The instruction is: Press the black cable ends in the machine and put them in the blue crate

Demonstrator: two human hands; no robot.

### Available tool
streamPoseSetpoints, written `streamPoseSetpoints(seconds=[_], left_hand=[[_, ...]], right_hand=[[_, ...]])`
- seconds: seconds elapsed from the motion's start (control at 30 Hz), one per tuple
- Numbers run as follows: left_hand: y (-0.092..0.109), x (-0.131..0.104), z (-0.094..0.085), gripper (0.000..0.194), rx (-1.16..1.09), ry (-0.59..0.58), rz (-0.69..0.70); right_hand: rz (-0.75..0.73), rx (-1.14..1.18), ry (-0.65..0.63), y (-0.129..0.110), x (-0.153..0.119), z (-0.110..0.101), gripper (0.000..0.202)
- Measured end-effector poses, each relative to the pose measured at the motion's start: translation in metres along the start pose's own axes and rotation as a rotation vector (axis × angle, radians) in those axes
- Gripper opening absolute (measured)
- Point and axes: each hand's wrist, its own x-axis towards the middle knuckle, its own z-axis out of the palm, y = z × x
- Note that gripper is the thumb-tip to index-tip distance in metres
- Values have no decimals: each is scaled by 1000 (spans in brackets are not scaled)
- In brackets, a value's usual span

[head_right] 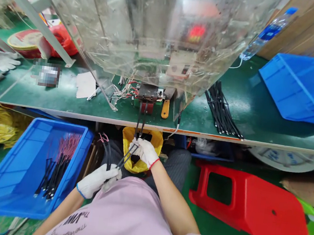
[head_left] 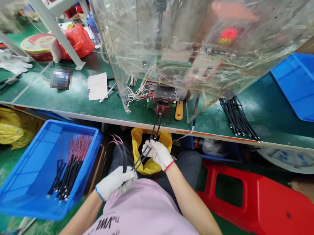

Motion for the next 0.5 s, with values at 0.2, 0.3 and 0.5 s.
streamPoseSetpoints(seconds=[0.2,0.3,0.5], left_hand=[[-7,0,1,36,73,75,7],[-6,3,5,34,209,114,-67],[-1,12,20,31,581,187,-37]], right_hand=[[210,-24,-173,-13,-6,-3,40],[164,-88,-72,0,-1,2,38],[-124,-419,398,31,32,-1,35]])
